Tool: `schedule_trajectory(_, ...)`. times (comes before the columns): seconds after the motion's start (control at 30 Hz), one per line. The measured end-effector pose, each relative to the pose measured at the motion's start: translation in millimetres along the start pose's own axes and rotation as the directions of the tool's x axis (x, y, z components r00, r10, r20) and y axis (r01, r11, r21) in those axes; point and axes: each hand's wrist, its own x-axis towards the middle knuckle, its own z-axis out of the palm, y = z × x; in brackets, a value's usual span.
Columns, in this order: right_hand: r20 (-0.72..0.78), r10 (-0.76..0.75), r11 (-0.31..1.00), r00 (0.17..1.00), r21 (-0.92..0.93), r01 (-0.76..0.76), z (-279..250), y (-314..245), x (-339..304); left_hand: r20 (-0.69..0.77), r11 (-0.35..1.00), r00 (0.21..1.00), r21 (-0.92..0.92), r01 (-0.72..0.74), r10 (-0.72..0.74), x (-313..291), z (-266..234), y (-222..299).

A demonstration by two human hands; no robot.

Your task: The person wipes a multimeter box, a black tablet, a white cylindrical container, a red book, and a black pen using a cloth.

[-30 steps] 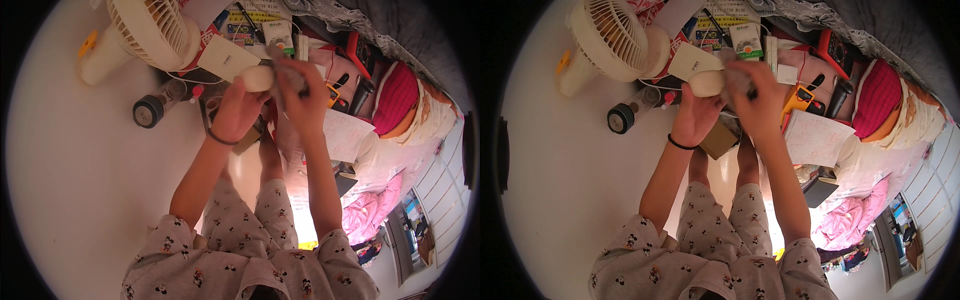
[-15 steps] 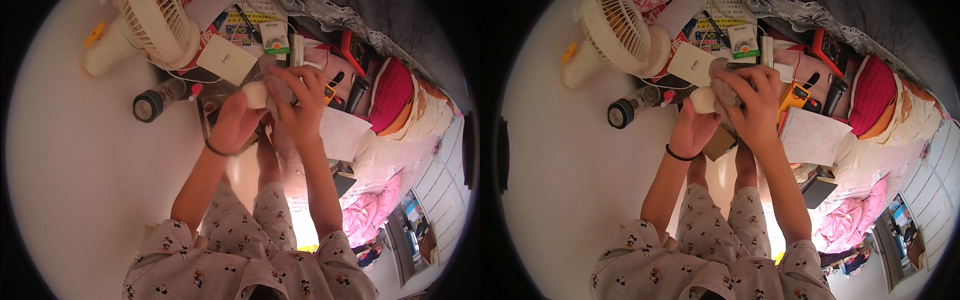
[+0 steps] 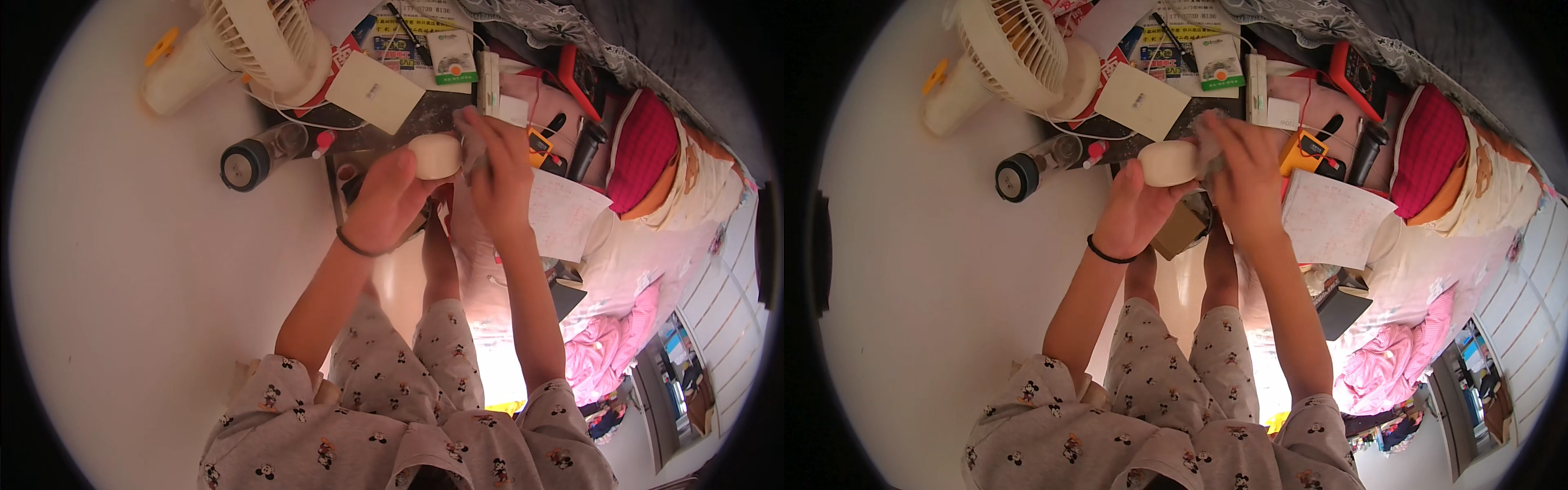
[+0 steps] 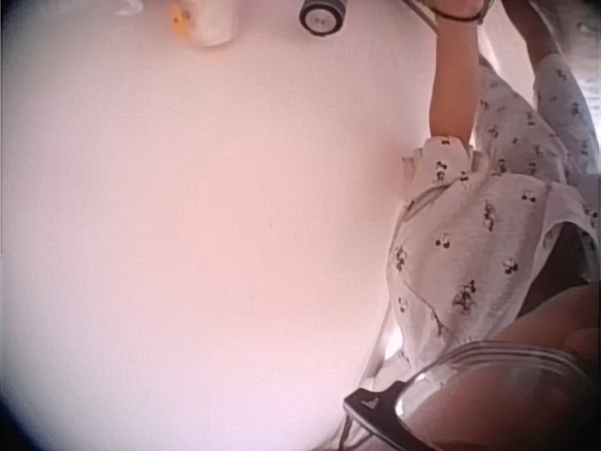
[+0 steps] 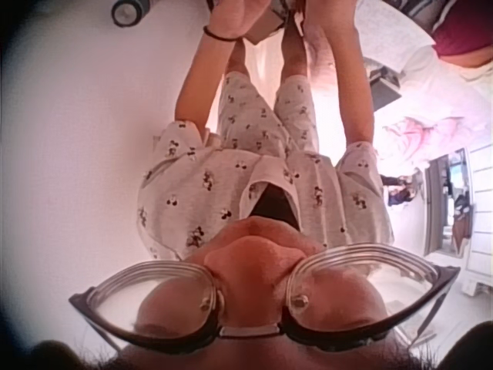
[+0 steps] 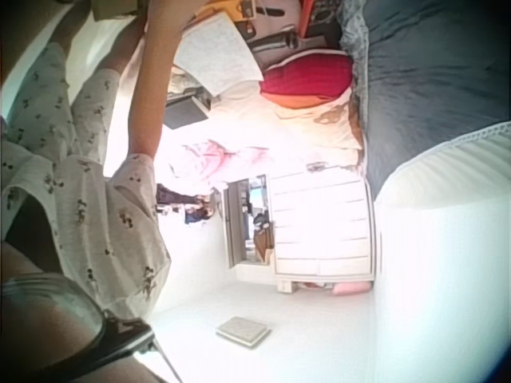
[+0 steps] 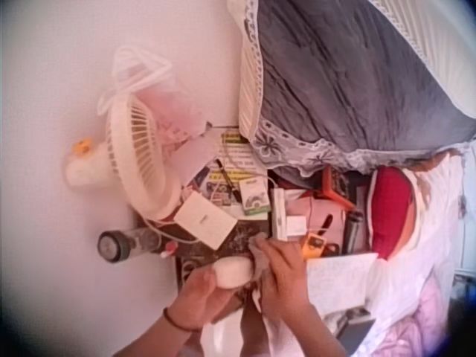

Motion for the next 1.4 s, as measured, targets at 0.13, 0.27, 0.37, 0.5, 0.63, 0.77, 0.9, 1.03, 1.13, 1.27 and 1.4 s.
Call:
schedule_trajectory(0.13,-0.046,-0.278,0.960,0.959,-0.015,0.278,7.0,-21.4,-8.1,-0.077,0.996,0.995,-0.078,0.052,-0.058,-0.3,-3.2,8.5)
schedule_trajectory(0.27,-0.059,0.093,0.987,0.994,0.138,-0.084,5.2,8.4,-1.2,-0.176,0.984,0.975,-0.139,0.110,-0.134,0.6,3.0,3.8)
schedule_trajectory(0.37,-0.148,0.187,0.936,0.971,0.328,-0.130,-3.7,8.8,-2.3,-0.124,0.985,0.980,-0.101,0.141,-0.153,-0.3,-9.8,10.5)
schedule_trajectory(0.5,-0.007,0.072,0.941,0.997,0.332,-0.065,-14.9,-8.5,-0.7,-0.116,0.940,0.992,0.329,0.090,-0.055,-8.2,-6.6,20.5)
schedule_trajectory(0.63,0.084,0.051,0.923,0.995,0.378,-0.079,-22.7,-24.8,-6.6,-0.043,0.938,0.996,0.343,-0.053,0.073,-7.9,0.8,18.0)
schedule_trajectory(0.77,0.093,0.000,0.947,0.996,0.319,-0.030,-17.0,-27.3,-16.2,-0.136,0.925,0.977,0.366,-0.103,0.163,-11.2,-6.5,7.2)
schedule_trajectory(0.9,0.101,-0.086,0.972,0.991,0.228,0.061,-10.8,-26.4,-25.2,-0.181,0.984,0.973,0.136,-0.118,0.142,-11.7,-3.9,-4.4)
schedule_trajectory(1.03,0.027,-0.225,0.967,0.974,0.132,0.220,-1.3,-22.2,-25.4,-0.263,0.994,0.960,0.074,-0.079,0.096,-13.8,7.0,-6.1)
schedule_trajectory(1.13,-0.020,0.036,0.994,0.999,0.106,-0.033,5.2,-10.6,-17.3,-0.287,0.992,0.950,0.080,-0.102,0.121,-14.0,8.1,-11.7)
schedule_trajectory(1.27,-0.019,-0.341,0.939,0.940,0.053,0.341,13.1,-49.1,-29.8,-0.218,0.996,0.976,0.078,0.037,-0.019,-7.4,-2.7,-11.2)
schedule_trajectory(1.4,-0.083,-0.289,0.957,0.954,-0.041,0.286,17.8,-28.7,-28.3,-0.204,0.999,0.978,0.042,-0.030,0.038,-7.4,15.3,-19.9)
